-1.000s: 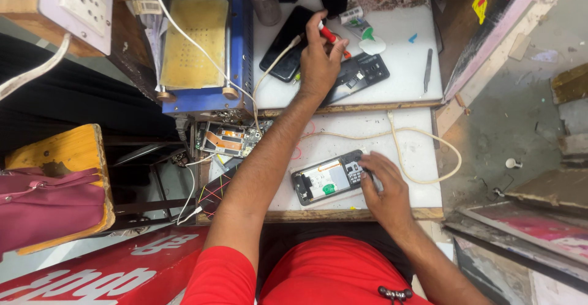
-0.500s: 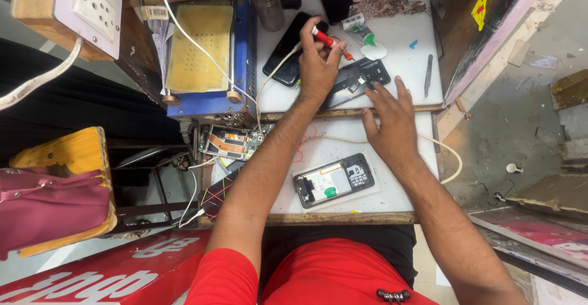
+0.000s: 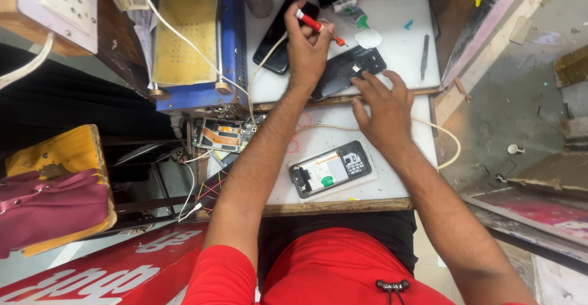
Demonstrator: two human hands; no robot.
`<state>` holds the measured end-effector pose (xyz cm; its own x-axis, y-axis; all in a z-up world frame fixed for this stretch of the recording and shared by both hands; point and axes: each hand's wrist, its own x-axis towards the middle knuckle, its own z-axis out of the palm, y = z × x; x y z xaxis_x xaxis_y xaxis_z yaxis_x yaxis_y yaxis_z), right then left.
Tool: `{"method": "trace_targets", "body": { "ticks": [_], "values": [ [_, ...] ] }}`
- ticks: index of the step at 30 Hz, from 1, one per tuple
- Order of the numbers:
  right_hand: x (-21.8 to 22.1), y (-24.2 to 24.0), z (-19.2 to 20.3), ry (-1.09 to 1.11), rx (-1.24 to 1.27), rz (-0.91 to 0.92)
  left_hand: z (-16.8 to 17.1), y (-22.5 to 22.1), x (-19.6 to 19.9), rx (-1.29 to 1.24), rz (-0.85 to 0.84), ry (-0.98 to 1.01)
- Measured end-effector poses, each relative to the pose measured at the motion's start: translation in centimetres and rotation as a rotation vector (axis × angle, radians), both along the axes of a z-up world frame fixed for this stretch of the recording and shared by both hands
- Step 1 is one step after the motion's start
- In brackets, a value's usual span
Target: The person handles multiple smartphones, peeling protective film from a screen, and applying adhesive to the back of a phone chassis. They also count cash and handle a phone case during the process.
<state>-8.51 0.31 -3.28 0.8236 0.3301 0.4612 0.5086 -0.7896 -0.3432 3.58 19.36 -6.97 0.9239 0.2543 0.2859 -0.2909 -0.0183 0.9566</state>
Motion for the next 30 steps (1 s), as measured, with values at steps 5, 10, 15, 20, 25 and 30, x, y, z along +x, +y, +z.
{"method": "trace_targets", "body": {
  "ticks": [5, 10, 15, 20, 25, 30],
  "values": [
    [0.8, 0.5, -0.1, 0.04, -0.104, -0.016, 0.1, 0.8, 0.9, -0.063, -0.034, 0.01],
    [0.9, 0.3, 0.1, 0.061, -0.093, -0.025, 1.7, 1.6, 0.3, -0.179, -0.028, -0.02],
    [1.4, -0.7, -1.0, 0.086, 0.106, 0.024, 2.8, 2.7, -5.6, -0.307, -0.024, -0.005],
    [2.2, -1.7, -2.2, 0.021, 0.069, 0.008, 3.7, 3.2, -14.7, -0.409, -0.045, 0.032],
    [2.4, -1.1, -2.4, 0.044, 0.074, -0.01, 4.2, 3.2, -19.8, -0.446, 0.03, 0.143],
    [3.0, -0.3, -0.5, 0.083, 0.176, -0.021, 4.2, 3.3, -21.7, -0.492, 0.05, 0.149]
  ]
}}
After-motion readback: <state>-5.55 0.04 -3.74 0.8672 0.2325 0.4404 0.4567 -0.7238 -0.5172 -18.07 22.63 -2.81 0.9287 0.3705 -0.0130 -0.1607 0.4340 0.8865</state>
